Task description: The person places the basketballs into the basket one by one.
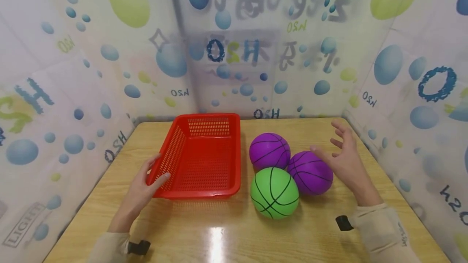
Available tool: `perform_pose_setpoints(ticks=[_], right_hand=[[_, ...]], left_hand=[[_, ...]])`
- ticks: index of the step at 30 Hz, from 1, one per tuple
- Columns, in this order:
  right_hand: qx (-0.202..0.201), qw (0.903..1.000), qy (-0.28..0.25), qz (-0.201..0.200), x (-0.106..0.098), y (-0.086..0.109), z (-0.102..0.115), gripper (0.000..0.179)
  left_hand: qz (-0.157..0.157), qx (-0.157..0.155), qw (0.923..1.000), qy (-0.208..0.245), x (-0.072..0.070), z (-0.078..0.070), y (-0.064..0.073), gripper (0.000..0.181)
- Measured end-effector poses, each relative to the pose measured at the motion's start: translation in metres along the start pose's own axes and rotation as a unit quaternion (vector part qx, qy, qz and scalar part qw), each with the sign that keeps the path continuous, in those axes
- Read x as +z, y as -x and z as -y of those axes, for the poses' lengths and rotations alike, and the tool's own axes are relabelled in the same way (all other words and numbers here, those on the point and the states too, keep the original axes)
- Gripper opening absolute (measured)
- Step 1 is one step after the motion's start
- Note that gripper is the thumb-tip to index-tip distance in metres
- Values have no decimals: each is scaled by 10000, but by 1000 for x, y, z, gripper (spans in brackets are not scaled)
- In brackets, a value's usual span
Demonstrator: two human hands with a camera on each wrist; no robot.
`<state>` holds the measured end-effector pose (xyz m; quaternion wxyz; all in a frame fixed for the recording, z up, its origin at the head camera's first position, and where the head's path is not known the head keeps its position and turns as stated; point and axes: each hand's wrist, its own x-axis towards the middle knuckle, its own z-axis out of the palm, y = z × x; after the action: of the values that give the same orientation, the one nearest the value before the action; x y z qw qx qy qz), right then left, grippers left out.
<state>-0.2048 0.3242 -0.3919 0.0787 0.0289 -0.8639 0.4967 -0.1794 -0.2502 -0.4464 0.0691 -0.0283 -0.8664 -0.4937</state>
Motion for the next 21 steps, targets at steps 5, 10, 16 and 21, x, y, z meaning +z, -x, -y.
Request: perform_pose_setpoints(ticks=[5, 10, 16, 21], right_hand=[[57, 9999, -79, 126, 3, 2, -7, 103], [145, 9995, -151, 239, 8, 8, -19, 103], [325, 9980, -69, 546, 16, 16, -33, 102], [326, 9975, -105, 625, 24, 23, -39, 101]], left_hand=[[44, -229, 9997, -20, 0, 0, 1, 81], [169, -441, 9988, 129, 0, -1, 3, 84], [206, -371, 9987, 266, 2, -1, 3, 87], [248, -438, 9983, 304, 2, 0, 4, 90]])
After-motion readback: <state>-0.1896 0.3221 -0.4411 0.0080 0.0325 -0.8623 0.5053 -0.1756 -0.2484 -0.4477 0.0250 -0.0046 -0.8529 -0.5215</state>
